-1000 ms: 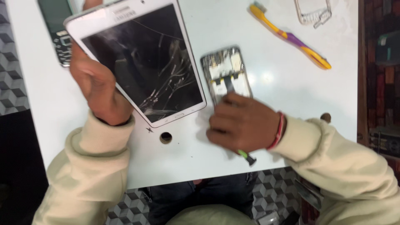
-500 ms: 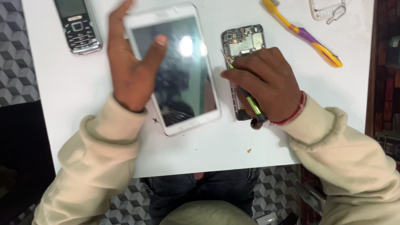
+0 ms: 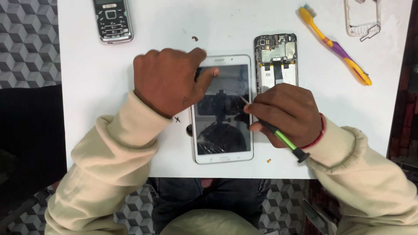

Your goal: The person uses a screwdriver to pry open a white smartphone with a cracked screen and then removes the battery and internal components from a second disassembled phone. The person detaches ribbon cables and places the removed parts on the table.

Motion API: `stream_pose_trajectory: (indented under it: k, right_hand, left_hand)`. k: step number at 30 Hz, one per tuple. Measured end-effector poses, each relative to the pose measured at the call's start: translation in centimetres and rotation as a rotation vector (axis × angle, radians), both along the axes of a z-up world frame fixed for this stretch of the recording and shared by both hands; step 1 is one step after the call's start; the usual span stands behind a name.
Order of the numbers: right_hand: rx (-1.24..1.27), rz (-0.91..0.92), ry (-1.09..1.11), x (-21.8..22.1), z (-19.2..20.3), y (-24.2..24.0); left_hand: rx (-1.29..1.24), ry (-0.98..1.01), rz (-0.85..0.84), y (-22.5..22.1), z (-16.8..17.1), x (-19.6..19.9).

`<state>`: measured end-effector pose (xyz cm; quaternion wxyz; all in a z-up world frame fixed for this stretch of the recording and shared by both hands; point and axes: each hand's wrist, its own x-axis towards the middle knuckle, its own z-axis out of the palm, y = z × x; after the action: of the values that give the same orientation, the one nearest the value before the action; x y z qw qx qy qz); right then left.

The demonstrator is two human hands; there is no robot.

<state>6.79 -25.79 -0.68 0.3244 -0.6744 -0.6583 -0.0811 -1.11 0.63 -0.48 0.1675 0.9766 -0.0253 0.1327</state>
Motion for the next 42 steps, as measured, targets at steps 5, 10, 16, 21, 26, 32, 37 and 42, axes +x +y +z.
stream_pose_trajectory:
  k: [5, 10, 16, 21, 26, 32, 37, 42]
  right_hand:
    - [0.046, -0.065, 0.161, -0.2, -1.1, -0.3]
    - [0.1, -0.103, 0.162, -0.2, -0.7, -0.8]
    - [-0.022, -0.257, 0.274, -0.3, -0.5, -0.4]
    - [-0.005, -0.24, 0.576, -0.4, -1.0, -0.1]
    - [0.027, -0.128, 0.758, -0.1, -1.3, -0.1]
    - [-0.058, -0.185, 0.371, 0.4, -0.3, -0.1]
    - [-0.07, -0.228, 0.326, 0.3, -0.1, 0.1]
    - [-0.047, -0.232, 0.41, 0.2, -0.8, -0.3]
  left_hand:
    - [-0.031, -0.078, -0.152, 0.6, -1.0, 0.3]
    - [-0.137, -0.149, -0.213, 0.3, -1.6, 0.5]
    - [-0.193, -0.181, -0.224, 0.4, -1.8, 0.3]
    - [-0.186, -0.16, -0.219, 0.4, -2.1, 0.4]
    - [-0.176, -0.182, -0.246, 0.6, -2.1, 0.5]
    - [-0.174, -0.158, -0.246, 0.5, -1.9, 0.5]
    - [-0.172, -0.16, -0.233, 0.4, -2.0, 0.6]
    - [-0.17, -0.174, -0.244, 0.5, -2.1, 0.6]
